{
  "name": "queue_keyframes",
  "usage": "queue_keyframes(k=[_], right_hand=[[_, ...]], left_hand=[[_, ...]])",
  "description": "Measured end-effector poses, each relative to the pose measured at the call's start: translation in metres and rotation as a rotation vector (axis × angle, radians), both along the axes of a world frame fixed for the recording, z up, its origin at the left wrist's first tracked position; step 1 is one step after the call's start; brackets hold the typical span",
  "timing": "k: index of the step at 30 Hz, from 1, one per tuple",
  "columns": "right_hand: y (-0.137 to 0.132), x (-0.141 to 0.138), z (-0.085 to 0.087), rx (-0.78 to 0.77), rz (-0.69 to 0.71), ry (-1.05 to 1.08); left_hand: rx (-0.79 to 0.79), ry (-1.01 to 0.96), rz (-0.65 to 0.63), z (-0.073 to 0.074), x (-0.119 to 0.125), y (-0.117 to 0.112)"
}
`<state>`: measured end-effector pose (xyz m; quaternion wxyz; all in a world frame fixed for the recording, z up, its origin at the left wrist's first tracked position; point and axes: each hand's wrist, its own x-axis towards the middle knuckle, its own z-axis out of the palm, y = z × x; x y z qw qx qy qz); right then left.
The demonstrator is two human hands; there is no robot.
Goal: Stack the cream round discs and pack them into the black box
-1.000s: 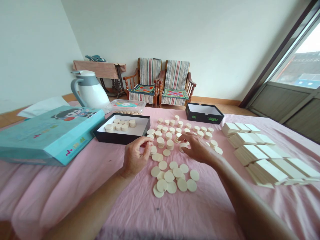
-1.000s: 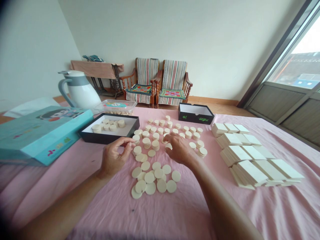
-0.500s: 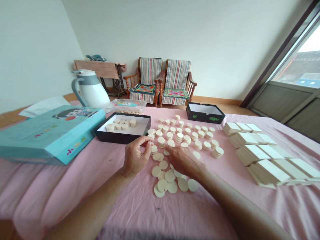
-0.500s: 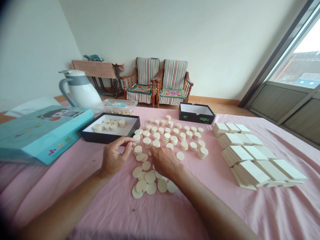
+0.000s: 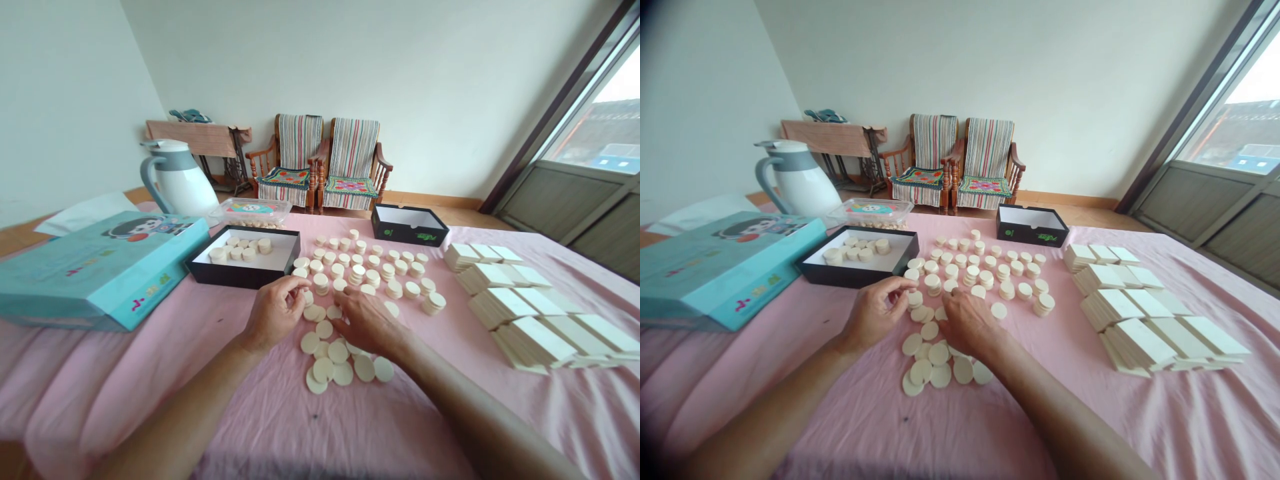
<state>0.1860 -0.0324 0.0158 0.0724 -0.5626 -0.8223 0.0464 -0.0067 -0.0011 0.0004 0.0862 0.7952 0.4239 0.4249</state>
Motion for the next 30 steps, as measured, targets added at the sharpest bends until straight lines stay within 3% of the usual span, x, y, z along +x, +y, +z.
queue_keyframes(k=[4, 8, 18, 30], right_hand=[[-0.002, -0.003, -0.002, 0.050, -0.009, 0.081], [-0.003, -0.008, -0.004, 0.104, 0.054, 0.320], [-0.003, -0.017, -0.009, 0.148, 0.226, 0.325], [-0.002, -0.017, -0.006, 0.129, 0.217, 0.399]], left_hand=[[-0.001, 0.068, 0.100, 0.009, -0.007, -0.002], [-0.126, 0.227, 0.182, 0.015, -0.013, -0.005], [-0.309, 0.359, 0.142, 0.012, -0.009, -0.009], [-0.236, 0.279, 0.126, 0.012, -0.010, -0.009]])
